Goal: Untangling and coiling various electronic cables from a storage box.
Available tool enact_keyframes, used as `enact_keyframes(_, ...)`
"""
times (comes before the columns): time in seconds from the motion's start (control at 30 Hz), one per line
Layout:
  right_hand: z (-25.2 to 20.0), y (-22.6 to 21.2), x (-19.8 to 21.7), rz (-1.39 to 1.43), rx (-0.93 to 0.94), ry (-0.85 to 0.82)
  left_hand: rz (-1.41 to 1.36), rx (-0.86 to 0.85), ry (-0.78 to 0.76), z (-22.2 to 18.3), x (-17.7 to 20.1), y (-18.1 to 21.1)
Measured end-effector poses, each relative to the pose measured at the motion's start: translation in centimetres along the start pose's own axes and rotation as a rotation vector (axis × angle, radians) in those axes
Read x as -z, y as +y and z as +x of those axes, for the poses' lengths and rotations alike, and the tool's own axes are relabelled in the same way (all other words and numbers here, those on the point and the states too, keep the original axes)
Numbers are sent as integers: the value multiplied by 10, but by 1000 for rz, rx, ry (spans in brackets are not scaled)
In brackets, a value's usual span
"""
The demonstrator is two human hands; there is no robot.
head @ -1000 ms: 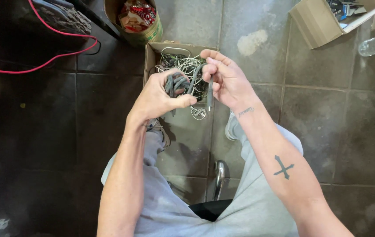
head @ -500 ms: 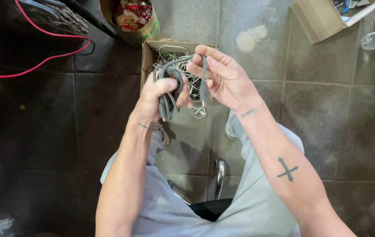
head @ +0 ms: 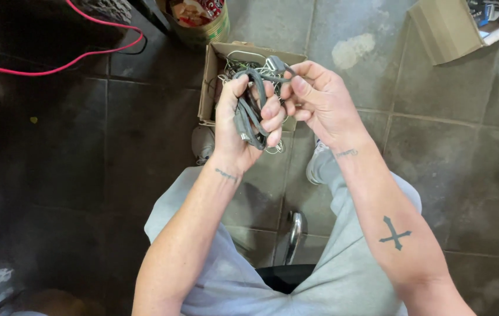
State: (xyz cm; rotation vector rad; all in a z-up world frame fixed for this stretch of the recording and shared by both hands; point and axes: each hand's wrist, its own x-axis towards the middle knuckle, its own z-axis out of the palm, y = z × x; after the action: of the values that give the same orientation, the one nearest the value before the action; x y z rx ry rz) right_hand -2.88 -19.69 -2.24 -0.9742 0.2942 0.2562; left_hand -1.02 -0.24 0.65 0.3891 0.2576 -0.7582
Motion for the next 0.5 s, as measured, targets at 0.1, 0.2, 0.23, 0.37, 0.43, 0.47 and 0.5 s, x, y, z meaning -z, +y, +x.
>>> enact_keyframes(0.1, 0, 3, -1, 31, 10, -11, -88, 17, -58, -7, -1, 3)
enact_keyframes(0.2, -3, 3, -5, 37, 40, -34, -187, 21, -117, -12, -6, 0)
enact_keyframes(0.23, -2, 4, -4, 36, 36, -36, -189, 18, -115, -14, -7, -1)
enact_keyframes(0.37, 2, 11, -2, 26, 48, -44, -254, -8, -149, -22, -10, -3)
enact_keyframes(0.43, 4, 14, 0, 19, 48, -48, -279, -9, -164, -25, -9, -2)
enact_keyframes(0.47, 4, 15, 0, 15, 49, -51, -288, -10, -167, -25, -8, -3)
enact_keyframes(0.5, 4, 16, 1, 11, 51, -53, -297, -11, -170, -25, -7, -3)
